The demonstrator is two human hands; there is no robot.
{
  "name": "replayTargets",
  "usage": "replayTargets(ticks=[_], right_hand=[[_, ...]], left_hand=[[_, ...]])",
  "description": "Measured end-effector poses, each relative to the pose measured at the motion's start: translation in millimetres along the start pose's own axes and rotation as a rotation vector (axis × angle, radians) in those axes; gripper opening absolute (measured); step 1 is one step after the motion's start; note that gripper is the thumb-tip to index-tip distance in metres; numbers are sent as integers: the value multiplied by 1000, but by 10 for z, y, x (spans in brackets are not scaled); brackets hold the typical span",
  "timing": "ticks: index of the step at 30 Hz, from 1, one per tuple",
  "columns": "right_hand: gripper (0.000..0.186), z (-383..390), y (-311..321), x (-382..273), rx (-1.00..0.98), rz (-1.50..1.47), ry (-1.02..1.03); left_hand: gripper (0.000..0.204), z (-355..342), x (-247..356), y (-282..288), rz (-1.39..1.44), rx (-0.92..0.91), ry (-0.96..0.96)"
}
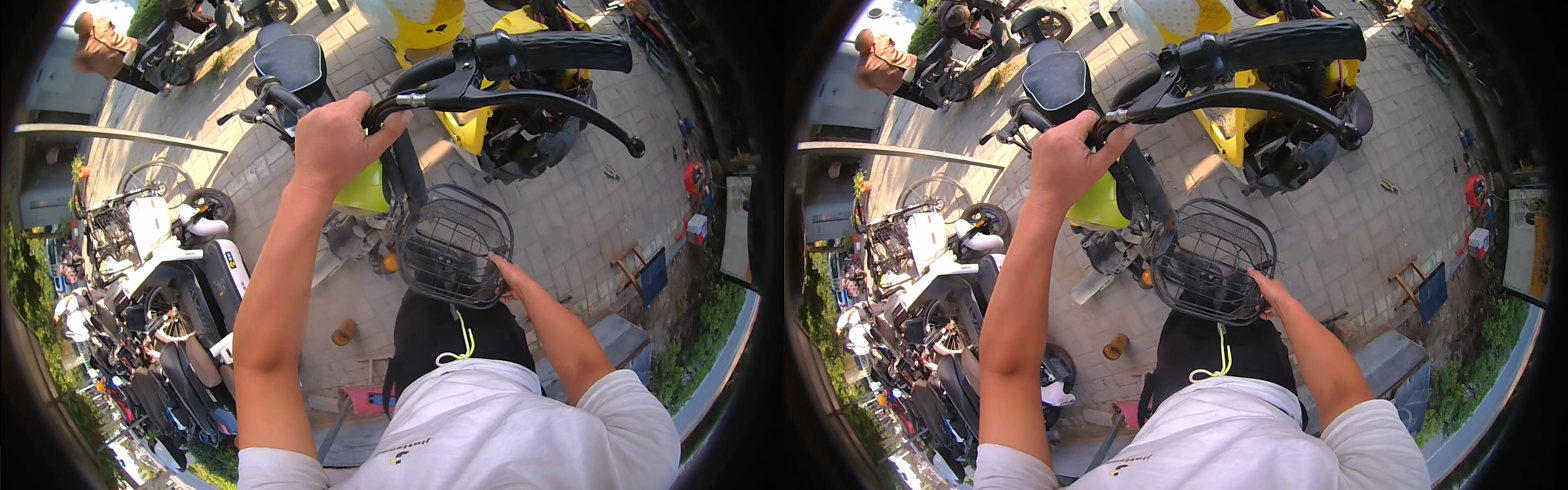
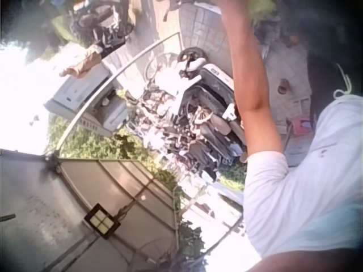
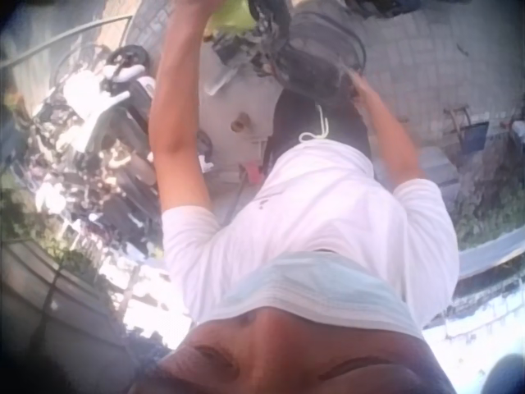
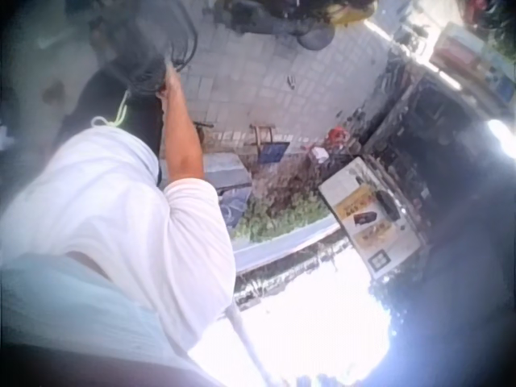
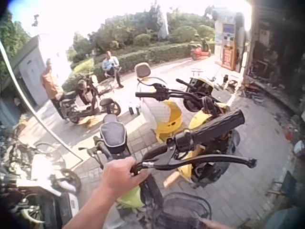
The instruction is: The person adjusts the handlebars and front basket of a yellow electric scooter, then uses a power drill to tighten components on the handlebar stem. The person repeatedly repositions the basket and handlebars while working in an outdoor repair area.
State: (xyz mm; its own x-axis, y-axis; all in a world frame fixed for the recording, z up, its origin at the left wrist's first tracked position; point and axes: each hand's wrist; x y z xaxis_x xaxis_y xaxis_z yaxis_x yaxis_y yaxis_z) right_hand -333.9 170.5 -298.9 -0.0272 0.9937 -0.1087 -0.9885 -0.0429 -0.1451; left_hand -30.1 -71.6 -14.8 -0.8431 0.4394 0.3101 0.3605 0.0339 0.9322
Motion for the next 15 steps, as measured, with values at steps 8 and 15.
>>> replayTargets(ticks=[8, 15], right_hand=[[90, -123, 160, -176, 106, 98, 33], [93, -12, 130, -319, 221, 249, 73]], left_hand=[[48, -70, 345, -247, -37, 36, -128], [48, -53, 453, -192, -33, 35, -4]])
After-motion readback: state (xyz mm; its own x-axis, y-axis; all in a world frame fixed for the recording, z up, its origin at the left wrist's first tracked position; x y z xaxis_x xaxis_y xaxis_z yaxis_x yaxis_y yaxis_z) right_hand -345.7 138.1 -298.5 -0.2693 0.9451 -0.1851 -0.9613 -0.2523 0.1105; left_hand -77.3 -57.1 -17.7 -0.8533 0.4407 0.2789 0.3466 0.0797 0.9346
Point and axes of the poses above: each hand's wrist, its own z-axis away from the middle knuckle, its own y-axis out of the back of the hand, x = y × z, and after that the axes turned 10 degrees about -x, right-handed
